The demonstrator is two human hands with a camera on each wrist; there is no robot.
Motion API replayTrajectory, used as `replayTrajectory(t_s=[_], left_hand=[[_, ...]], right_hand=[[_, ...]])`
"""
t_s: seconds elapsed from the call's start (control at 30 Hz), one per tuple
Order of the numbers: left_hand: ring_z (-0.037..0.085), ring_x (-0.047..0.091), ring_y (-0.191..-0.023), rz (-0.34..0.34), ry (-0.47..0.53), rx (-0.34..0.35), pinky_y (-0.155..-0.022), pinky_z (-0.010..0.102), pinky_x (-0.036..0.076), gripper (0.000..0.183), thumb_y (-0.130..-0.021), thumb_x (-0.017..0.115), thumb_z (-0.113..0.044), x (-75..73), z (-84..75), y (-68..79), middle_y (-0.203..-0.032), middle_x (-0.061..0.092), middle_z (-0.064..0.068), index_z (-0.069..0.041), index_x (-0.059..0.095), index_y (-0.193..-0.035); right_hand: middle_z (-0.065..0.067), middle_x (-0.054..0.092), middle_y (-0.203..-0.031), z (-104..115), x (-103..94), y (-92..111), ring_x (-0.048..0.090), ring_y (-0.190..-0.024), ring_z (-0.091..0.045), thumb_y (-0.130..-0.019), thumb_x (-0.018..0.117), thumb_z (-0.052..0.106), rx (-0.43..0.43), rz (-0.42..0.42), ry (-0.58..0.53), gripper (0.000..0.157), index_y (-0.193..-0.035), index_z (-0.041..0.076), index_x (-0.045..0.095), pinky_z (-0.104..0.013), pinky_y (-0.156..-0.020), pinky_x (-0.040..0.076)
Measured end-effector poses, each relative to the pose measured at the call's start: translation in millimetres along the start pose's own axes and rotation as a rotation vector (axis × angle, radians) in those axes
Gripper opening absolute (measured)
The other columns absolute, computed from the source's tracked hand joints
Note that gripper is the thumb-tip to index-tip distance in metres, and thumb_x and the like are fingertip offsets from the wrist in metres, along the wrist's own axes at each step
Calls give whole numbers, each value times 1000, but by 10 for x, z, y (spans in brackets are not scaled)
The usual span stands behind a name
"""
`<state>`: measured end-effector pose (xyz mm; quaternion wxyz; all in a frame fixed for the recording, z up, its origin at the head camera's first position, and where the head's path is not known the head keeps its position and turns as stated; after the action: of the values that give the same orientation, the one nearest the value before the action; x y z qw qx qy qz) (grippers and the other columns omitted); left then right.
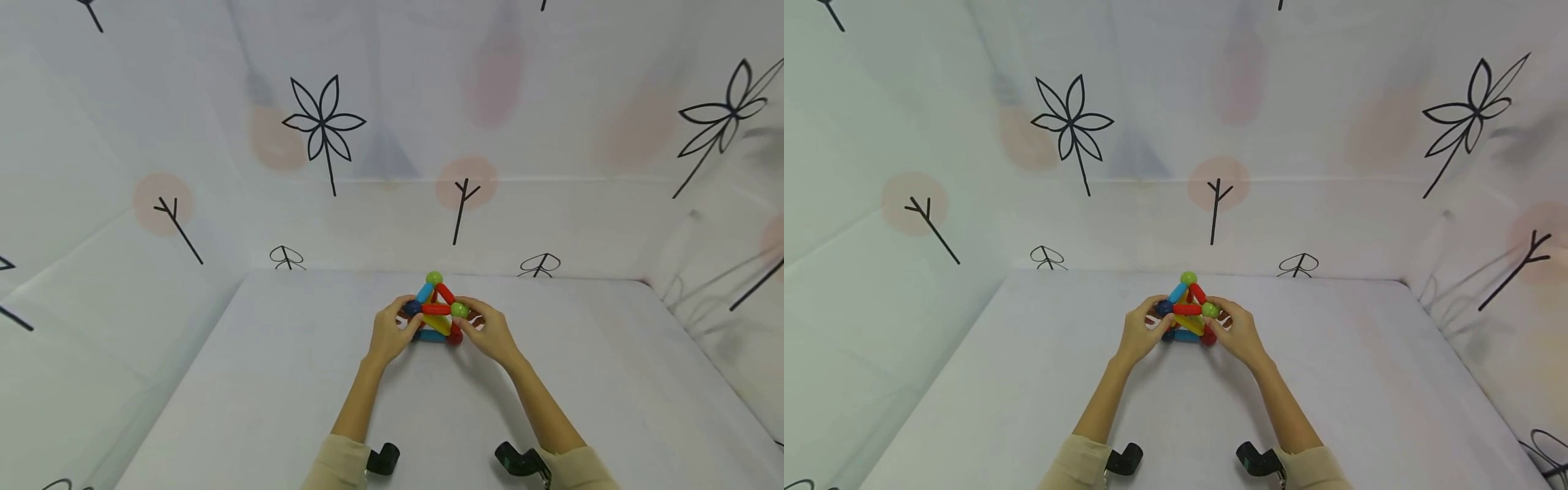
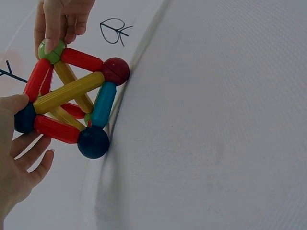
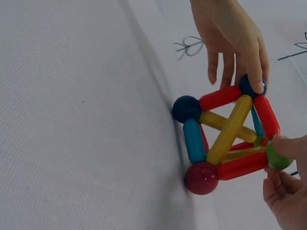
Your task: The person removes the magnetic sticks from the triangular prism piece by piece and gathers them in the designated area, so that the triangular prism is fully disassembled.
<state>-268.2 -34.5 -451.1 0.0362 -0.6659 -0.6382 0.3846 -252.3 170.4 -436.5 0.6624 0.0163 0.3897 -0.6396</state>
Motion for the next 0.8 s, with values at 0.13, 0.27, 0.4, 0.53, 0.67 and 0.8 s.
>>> replayTrajectory(t_s=[0.13,0.27,0.4,0.53,0.67,0.8], left_hand=[[24,62,-79,0,12,-7,-66,43,53,34,-86,66,-17,-4,0,3,-97,69,13,-2,60,-116],[24,61,-77,-9,26,-3,-66,44,53,34,-85,66,-17,-4,10,10,-92,68,13,-1,61,-115],[27,60,-71,-28,47,46,-61,43,53,33,-84,67,-20,-20,16,35,-82,66,12,0,61,-110],[24,56,-64,-20,57,105,-58,35,51,37,-84,66,-28,-41,4,63,-72,62,6,0,60,-107],[16,55,-65,64,71,55,-63,29,51,37,-84,65,-29,-67,-61,71,-72,62,3,-3,63,-110],[9,50,-61,140,80,9,-63,25,49,34,-83,66,-25,-98,-128,66,-65,60,3,-5,65,-110]], right_hand=[[-18,65,-103,1,9,2,56,-80,-24,-82,69,-1,18,0,5,37,-117,-4,60,-27,-68,51],[-18,65,-103,6,10,6,57,-79,-24,-81,69,-1,15,2,7,37,-117,-5,60,-26,-67,50],[-17,65,-102,11,7,11,56,-78,-23,-82,69,-1,0,18,1,37,-118,-3,60,-24,-65,50],[-17,65,-103,31,-8,23,57,-80,-23,-83,67,0,-14,58,-10,37,-119,-3,59,-23,-66,50],[-14,65,-99,54,-32,31,57,-82,-23,-85,65,2,1,103,-20,36,-120,-2,58,-23,-67,50],[-9,62,-91,65,-50,33,55,-81,-20,-86,65,5,27,159,-38,35,-120,-1,58,-24,-68,51]])
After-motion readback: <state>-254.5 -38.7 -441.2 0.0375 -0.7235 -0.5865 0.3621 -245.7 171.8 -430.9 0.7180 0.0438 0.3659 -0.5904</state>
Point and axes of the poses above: each hand's wrist, its own y-axis away from the middle knuckle, its own x-axis out of the palm, z = x × y, the point moved 2 cm from there along -y, towards the middle knuckle
